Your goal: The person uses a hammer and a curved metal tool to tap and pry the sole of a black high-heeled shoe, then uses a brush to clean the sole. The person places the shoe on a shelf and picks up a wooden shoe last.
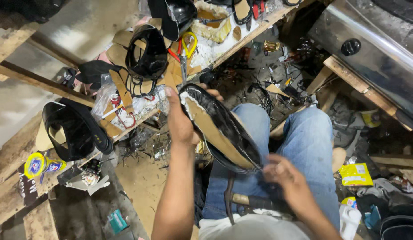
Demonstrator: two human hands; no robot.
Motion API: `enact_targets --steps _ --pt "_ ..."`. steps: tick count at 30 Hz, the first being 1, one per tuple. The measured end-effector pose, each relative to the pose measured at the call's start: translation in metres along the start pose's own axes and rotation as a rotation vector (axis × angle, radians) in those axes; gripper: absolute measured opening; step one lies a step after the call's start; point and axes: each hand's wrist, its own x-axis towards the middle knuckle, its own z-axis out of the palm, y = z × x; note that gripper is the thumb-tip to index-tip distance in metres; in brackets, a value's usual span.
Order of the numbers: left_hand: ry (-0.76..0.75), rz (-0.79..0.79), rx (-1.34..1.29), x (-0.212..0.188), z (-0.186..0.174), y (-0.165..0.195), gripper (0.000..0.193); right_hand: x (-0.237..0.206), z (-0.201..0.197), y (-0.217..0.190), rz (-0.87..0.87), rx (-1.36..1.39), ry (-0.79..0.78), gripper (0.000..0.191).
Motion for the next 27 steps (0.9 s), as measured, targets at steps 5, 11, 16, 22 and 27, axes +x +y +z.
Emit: enact_targets --steps 5,11,16,22,27 --pt "-0.135 -0.048 -0.136 -0.008 0.023 -0.03 0.082 0.008 -0.007 -0.016 0.275 0.753 0.05 0.049" --pt "0.046 -0.183 -0.104 -0.002 0.012 -0.044 0.093 -0.006 -0.005 -0.025 -0.283 0.151 0.166 0.05" --pt "0.016 -0.091 -0.329 0.001 -0.004 -0.071 0.084 -0.006 0.015 -0.024 -0.402 -0.328 0.356 0.046" --pt "-0.313 -0.213 -0.708 0.001 -0.018 -0.06 0.084 -0.007 -0.011 -0.068 -0.893 -0.806 0.293 0.041" --pt "-0.036 -0.62 -0.168 -0.034 0.002 -0.072 0.079 0.013 -0.005 -0.082 -0.808 -0.495 0.466 0.046"
